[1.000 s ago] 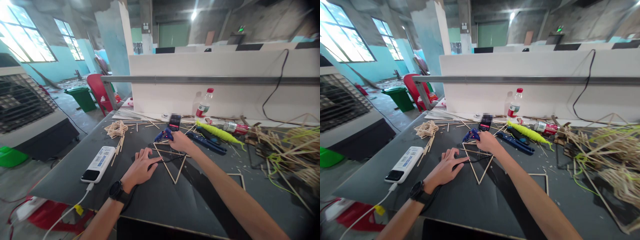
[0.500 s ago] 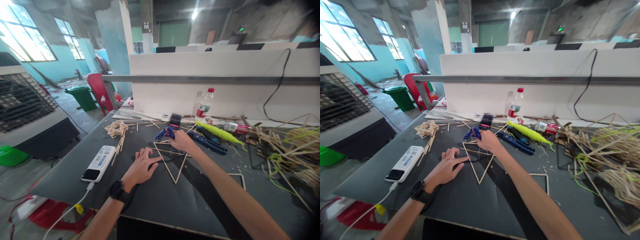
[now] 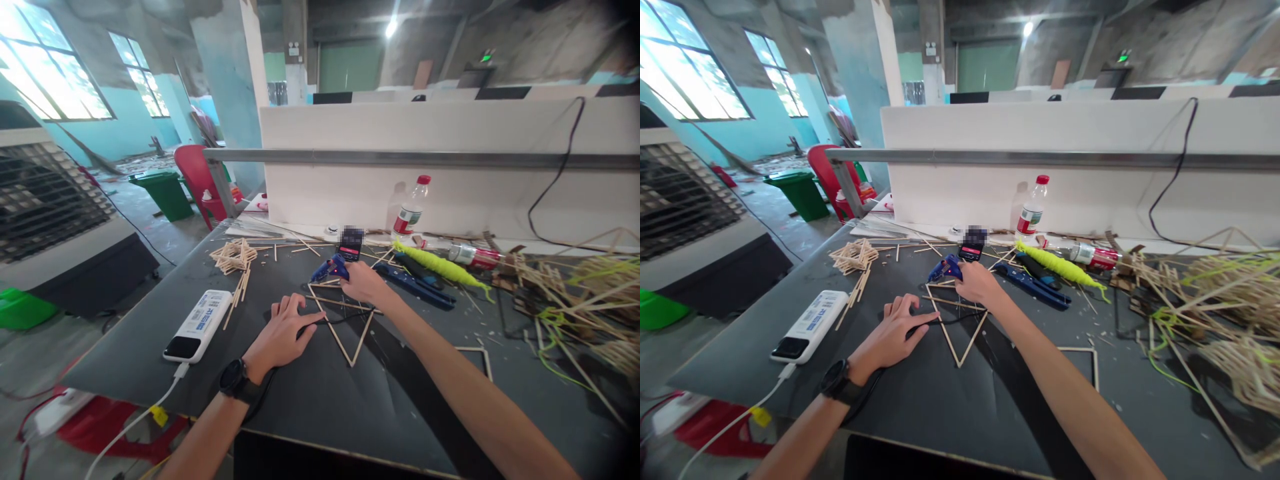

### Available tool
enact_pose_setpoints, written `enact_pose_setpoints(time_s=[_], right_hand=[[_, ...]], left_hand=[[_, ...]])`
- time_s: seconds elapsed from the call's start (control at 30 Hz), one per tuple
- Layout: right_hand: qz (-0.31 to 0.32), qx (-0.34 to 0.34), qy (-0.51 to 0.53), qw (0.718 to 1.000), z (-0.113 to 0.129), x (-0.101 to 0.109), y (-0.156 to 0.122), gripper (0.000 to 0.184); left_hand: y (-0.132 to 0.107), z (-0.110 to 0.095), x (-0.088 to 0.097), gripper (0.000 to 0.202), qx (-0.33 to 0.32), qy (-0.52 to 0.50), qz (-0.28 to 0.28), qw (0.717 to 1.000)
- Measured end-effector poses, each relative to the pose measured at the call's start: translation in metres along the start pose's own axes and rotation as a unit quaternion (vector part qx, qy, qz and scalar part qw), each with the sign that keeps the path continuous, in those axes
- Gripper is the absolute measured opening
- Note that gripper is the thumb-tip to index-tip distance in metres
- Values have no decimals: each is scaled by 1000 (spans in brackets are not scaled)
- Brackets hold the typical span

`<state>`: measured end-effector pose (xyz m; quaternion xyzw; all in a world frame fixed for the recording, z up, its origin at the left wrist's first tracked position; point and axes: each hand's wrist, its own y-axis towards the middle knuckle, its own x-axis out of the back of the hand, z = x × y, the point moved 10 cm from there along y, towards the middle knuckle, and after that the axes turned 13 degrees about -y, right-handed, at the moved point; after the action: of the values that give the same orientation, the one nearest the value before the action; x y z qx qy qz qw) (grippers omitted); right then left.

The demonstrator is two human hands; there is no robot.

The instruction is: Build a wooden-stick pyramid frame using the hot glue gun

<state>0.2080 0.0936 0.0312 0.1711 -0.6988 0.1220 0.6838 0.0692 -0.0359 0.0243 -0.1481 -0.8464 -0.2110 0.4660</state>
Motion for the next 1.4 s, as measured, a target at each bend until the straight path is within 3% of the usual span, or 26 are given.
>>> enact_pose_setpoints(time_s=[0.83, 1.17, 1.4], right_hand=[[5, -17, -23, 1000, -5, 10, -4, 40], [-48, -62, 3, 997, -19, 22, -4, 36], [-46, -27, 48, 997, -15, 20, -2, 23]], left_hand=[[0, 2, 0, 38, 3, 3, 1, 1000], [0, 1, -1, 38, 8, 1, 1, 1000], [1, 2, 0, 38, 7, 2, 2, 1000]])
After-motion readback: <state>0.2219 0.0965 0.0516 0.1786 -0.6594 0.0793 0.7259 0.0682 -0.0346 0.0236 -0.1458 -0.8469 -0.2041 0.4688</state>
